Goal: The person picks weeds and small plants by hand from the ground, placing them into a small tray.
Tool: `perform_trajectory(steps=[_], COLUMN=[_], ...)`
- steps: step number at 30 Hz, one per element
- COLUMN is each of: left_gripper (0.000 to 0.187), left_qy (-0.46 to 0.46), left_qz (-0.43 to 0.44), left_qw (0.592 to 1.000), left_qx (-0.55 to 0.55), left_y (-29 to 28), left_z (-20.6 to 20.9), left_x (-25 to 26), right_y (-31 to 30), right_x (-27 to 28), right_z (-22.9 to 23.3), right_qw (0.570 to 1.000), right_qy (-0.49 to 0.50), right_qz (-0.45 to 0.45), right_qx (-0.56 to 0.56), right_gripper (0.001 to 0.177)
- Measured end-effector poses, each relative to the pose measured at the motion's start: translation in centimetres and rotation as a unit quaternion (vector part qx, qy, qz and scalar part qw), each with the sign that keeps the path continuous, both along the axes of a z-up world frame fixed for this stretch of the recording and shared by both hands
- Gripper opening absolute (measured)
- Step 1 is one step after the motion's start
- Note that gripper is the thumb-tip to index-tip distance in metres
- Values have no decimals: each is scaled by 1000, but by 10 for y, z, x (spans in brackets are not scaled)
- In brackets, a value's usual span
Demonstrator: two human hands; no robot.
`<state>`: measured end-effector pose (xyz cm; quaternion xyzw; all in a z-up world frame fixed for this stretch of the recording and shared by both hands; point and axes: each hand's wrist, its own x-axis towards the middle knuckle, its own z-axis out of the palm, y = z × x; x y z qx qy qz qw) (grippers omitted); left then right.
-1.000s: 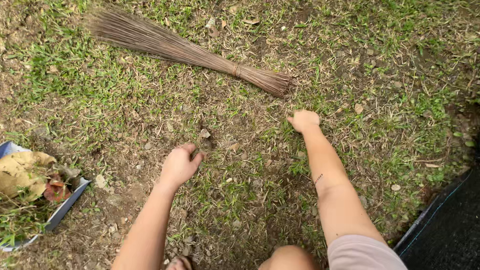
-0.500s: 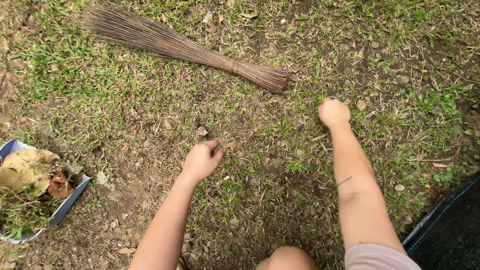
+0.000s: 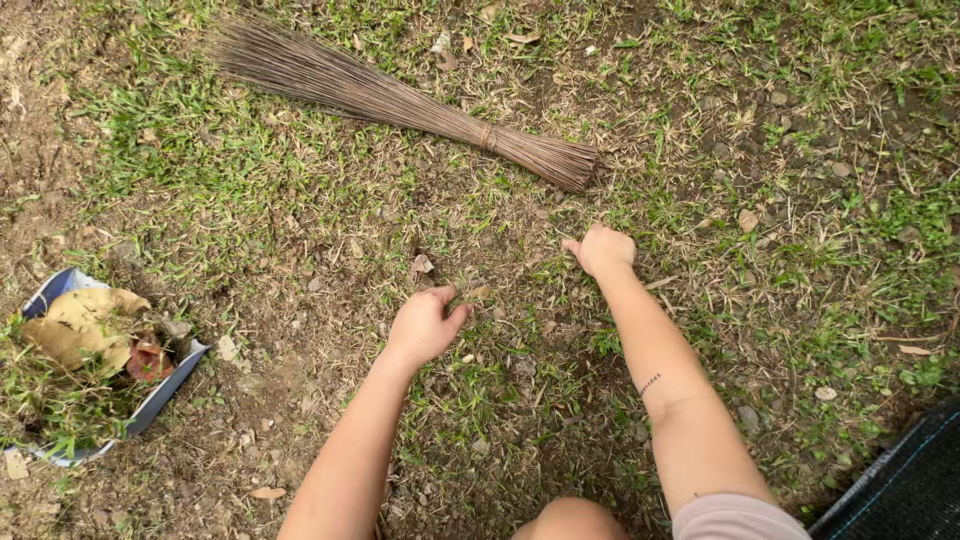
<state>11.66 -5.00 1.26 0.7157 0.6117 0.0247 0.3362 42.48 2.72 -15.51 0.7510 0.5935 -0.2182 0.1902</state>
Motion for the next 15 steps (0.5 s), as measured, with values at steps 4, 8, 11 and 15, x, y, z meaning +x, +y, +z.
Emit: perform_trajectory(steps=[4, 8, 11, 15], left_gripper=[37, 38, 39, 37], left_qy=[10, 14, 11, 14], left_qz=[21, 21, 10, 16], left_qw=[1000, 1000, 1000, 1000], left_qx=[-9, -18, 6, -6], left_y=[-1, -3, -7, -7], left_z=[-3, -8, -14, -19], left_x=[-9, -14, -18, -22], right_y=[2, 1, -1, -9], right_x=[16, 29, 42, 82], right_z=[-54, -78, -66, -52], right_qw=[999, 992, 991, 997], right_qy=[41, 54, 70, 33], right_qz=[6, 73, 71, 9], right_qx=[24, 93, 86, 67], right_gripper=[59, 30, 28, 27])
